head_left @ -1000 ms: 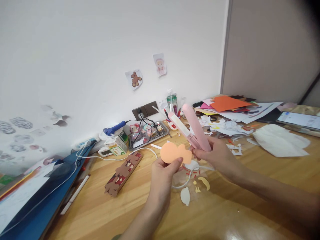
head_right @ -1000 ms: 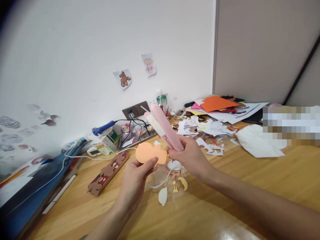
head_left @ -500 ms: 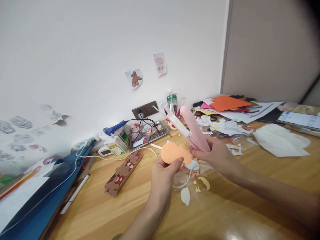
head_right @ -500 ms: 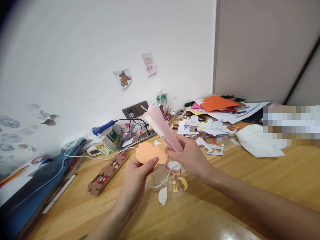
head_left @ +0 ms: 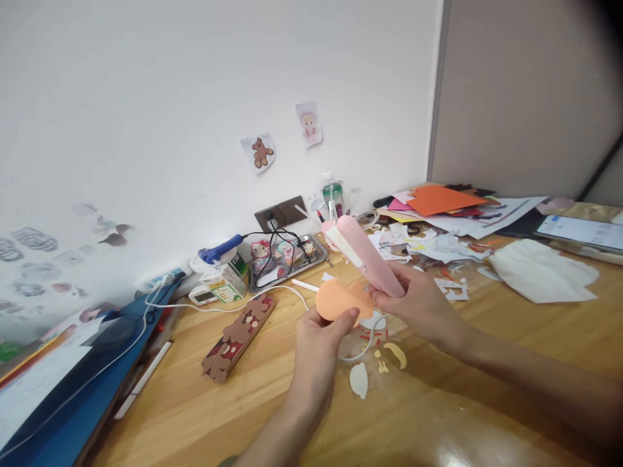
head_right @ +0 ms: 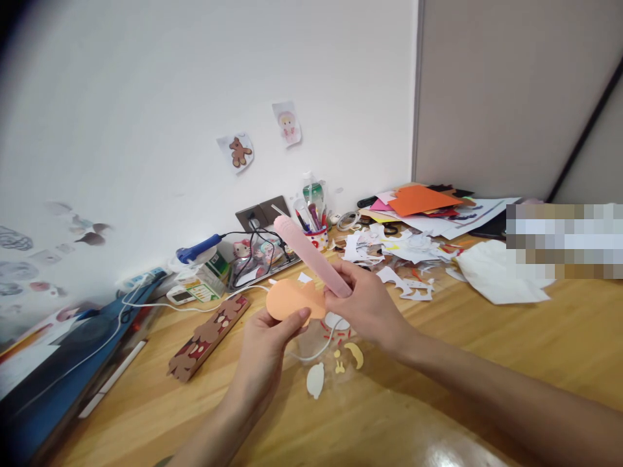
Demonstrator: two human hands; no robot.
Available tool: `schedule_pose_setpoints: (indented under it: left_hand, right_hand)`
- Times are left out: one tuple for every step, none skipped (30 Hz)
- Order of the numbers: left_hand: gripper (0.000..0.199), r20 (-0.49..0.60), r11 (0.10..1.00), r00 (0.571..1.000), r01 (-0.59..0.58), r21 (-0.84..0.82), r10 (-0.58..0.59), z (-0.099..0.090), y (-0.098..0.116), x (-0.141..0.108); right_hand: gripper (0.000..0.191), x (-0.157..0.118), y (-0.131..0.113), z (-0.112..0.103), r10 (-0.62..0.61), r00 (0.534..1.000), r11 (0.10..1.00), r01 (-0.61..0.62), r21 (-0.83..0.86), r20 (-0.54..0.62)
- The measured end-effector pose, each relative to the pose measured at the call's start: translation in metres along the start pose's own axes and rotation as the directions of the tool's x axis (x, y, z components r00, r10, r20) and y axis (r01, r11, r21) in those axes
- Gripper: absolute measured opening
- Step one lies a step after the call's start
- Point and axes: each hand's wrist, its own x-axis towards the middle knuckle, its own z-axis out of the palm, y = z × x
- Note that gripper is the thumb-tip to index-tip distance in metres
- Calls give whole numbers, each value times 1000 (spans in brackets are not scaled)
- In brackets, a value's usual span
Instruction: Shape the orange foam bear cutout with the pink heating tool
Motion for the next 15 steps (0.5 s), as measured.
schedule_pose_setpoints:
  left_hand:
    - [19,2,1000,1000,0,-3,0,0,0,0]
    - [19,3,1000,1000,1,-9,-1,0,1,-1]
    - [19,0,1000,1000,1,-16,-1,0,1,-1]
    - [19,-7,1000,1000,-6,-25,5,-1,2,-1]
    - [19,-24,999,1000,-18,-34,18,-2,3,-1]
    - [18,-43,999,999,-34,-43,32,-3,4,-1]
    - [18,-57,997,997,-49,-53,46,-4,4,0]
    - [17,-65,996,996,-60,-65,56,-5,5,0]
    - [17,-69,995,996,-63,-76,58,-6,5,0]
    - [17,-67,994,996,-58,-88,53,-6,5,1]
    - [17,-64,994,997,-51,-100,44,-6,5,1]
    - [18,-67,993,997,-44,-109,37,-7,5,1]
    - [18,-73,992,997,-39,-117,31,-7,4,1]
    - [17,-76,992,997,-36,-123,26,-6,4,2]
    - [16,-75,991,997,-34,-129,24,-6,4,1]
  right_hand:
    - [18,0,0,0,-3,1000,1000,3,-1,-2]
    - [17,1,0,-1,-6,1000,1000,6,-6,-2]
    - [16,2,1,-3,-7,1000,1000,7,-15,-9]
    - [14,4,1,-4,-4,1000,1000,3,-30,-28]
    - [13,6,2,-6,5,999,999,-8,-47,-53]
    - [12,8,3,-9,19,997,998,-24,-61,-81]
    - [12,10,3,-10,34,994,997,-42,-67,-104]
    - [12,11,4,-12,50,992,996,-58,-62,-117]
    - [12,12,4,-13,64,991,996,-70,-48,-117]
    - [12,12,4,-13,73,992,997,-76,-30,-104]
    - [11,12,4,-13,80,993,997,-81,-11,-90]
    - [12,11,3,-12,86,993,996,-86,6,-80]
    - [12,10,3,-11,93,993,996,-92,22,-70]
    - [13,9,2,-10,97,993,995,-95,37,-61]
    - [13,8,2,-9,99,994,994,-96,52,-52]
